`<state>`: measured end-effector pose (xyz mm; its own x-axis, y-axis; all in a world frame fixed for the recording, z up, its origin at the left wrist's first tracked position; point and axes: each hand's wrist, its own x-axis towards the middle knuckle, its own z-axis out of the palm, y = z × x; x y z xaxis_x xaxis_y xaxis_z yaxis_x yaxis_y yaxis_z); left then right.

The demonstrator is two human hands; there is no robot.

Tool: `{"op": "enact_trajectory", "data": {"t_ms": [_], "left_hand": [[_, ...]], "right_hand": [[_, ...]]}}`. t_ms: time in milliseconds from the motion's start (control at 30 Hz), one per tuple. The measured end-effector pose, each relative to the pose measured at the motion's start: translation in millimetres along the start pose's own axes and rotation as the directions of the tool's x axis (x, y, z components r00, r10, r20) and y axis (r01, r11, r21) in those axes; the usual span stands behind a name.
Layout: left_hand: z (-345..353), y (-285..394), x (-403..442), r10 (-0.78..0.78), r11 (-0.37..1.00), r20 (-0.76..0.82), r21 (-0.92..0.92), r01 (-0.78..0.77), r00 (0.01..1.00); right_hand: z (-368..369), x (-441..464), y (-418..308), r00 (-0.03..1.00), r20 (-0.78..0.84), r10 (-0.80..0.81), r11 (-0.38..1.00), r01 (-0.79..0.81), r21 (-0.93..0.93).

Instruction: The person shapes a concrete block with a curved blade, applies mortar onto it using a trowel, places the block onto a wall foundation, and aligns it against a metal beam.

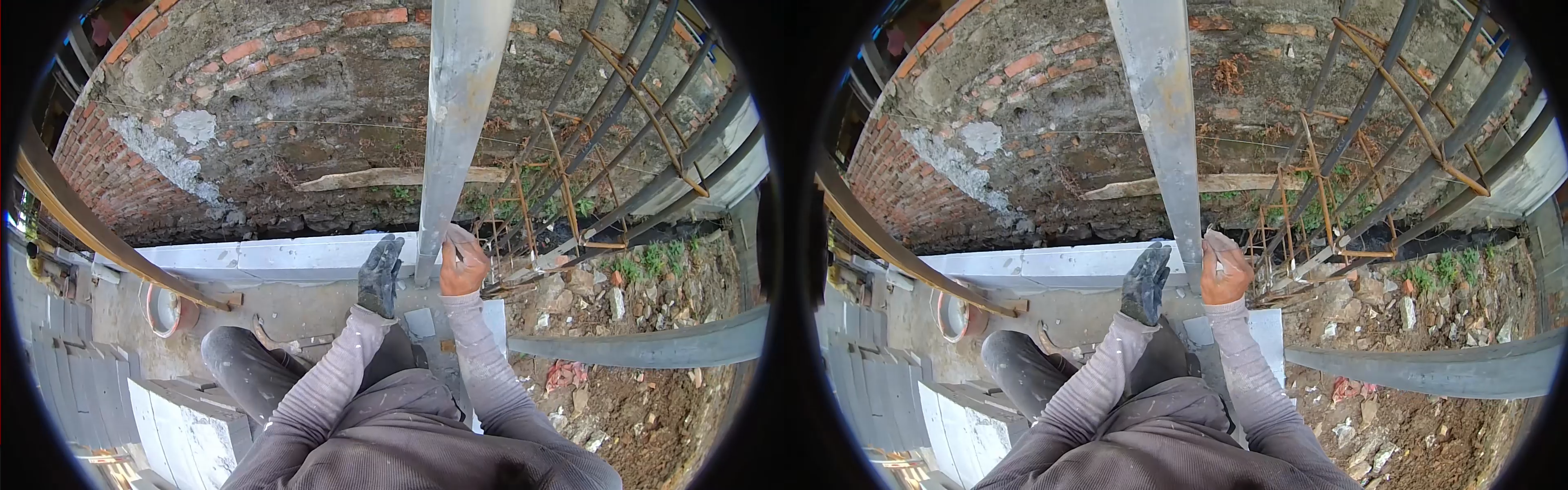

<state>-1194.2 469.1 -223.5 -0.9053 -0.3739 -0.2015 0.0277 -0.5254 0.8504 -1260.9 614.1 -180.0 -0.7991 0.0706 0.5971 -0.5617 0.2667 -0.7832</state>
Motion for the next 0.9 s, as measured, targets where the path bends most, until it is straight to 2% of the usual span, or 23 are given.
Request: {"op": "enact_trajectory", "data": {"t_ms": [67,133,200,233,333,400,433,467,500,533,567,600,633,700,733,767,800,833,867,900], "left_hand": [[4.9,-1.8,14.9,0.055,0.999,0.055,-0.006,-0.054,0.997],[12.5,-6.6,25.7,0.105,0.983,0.189,-0.171,-0.072,0.976],[18.8,-8.0,29.0,0.127,0.972,0.201,-0.22,-0.082,0.971],[21.2,-7.6,27.2,0.11,0.974,0.218,-0.219,-0.062,0.97],[25.8,-16.4,29.0,0.033,0.959,0.17,-0.283,0.016,0.985],[23.6,-22.6,29.9,0.054,0.969,0.177,-0.249,-0.008,0.983],[22.2,-25.7,28.9,0.05,0.968,0.17,-0.252,-0.006,0.984],[21.6,-28.4,28.7,0.14,0.988,0.163,-0.09,-0.127,0.977],[20.7,-30.9,29.5,0.229,0.967,0.174,0.074,-0.245,0.958],[19.5,-32.5,31.3,0.23,0.967,0.17,0.071,-0.245,0.958],[18.6,-34.3,32.5,0.331,0.878,0.193,0.297,-0.376,0.924],[18.7,-34.5,32.1,0.416,0.721,0.239,0.501,-0.479,0.877],[20.0,-35.5,31.1,0.416,0.724,0.236,0.499,-0.477,0.878],[28.1,-33.9,30.8,0.282,0.946,0.144,0.12,-0.3,0.948],[30.9,-31.1,28.9,0.28,0.947,0.146,0.118,-0.298,0.949],[33.2,-28.0,27.4,0.36,0.873,0.157,0.292,-0.391,0.92],[34.2,-27.1,27.6,0.432,0.759,0.182,0.455,-0.465,0.883],[33.6,-29.7,29.7,0.429,0.76,0.181,0.456,-0.463,0.885],[32.5,-32.4,31.6,0.39,0.832,0.177,0.352,-0.428,0.904],[34.1,-28.8,30.7,0.349,0.89,0.178,0.243,-0.385,0.92]], "right_hand": [[-0.4,-5.1,0.6,0.999,-0.032,-0.025,0.999,0.026,0.045],[-4.2,-8.8,0.7,0.999,0.003,-0.047,0.998,0.047,0.033],[-3.2,-11.9,7.0,0.994,0.019,0.105,0.971,-0.107,0.214],[1.5,-15.1,8.9,0.967,0.04,0.25,0.862,-0.241,0.446],[-5.1,-15.3,8.1,0.952,0.112,0.286,0.845,-0.305,0.438],[-8.0,-13.5,-0.6,0.955,0.11,0.276,0.877,-0.297,0.377],[-9.8,-10.5,-5.4,0.98,0.092,0.177,0.965,-0.191,0.18],[-10.1,-7.9,-7.0,0.993,0.095,0.071,0.997,-0.069,-0.025],[-9.8,-5.5,-3.5,0.992,0.1,0.071,0.997,-0.069,-0.026],[-9.7,-2.5,1.8,0.996,0.075,-0.043,0.995,0.05,-0.091],[-9.8,-1.2,4.6,0.986,0.057,-0.158,0.973,0.166,-0.159],[-11.0,-1.1,1.9,0.985,0.061,-0.159,0.973,0.167,-0.159],[-13.5,-0.9,-3.0,0.986,0.086,-0.143,0.979,0.154,-0.132],[-14.7,-5.0,-3.1,0.985,0.109,-0.135,0.983,0.146,-0.107],[-13.4,-14.2,1.2,0.99,0.138,-0.003,1.0,0.006,-0.021],[-13.4,-19.1,4.3,0.976,0.179,0.126,0.988,-0.139,0.062],[-15.4,-16.1,-1.0,0.976,0.179,0.127,0.988,-0.139,0.059],[-18.3,-13.2,-7.9,0.981,0.191,-0.019,0.998,0.029,-0.053],[-20.7,-12.3,-15.3,0.963,0.218,-0.158,0.968,0.195,-0.16],[-21.7,-13.7,-20.9,0.964,0.218,-0.151,0.969,0.188,-0.159]]}}
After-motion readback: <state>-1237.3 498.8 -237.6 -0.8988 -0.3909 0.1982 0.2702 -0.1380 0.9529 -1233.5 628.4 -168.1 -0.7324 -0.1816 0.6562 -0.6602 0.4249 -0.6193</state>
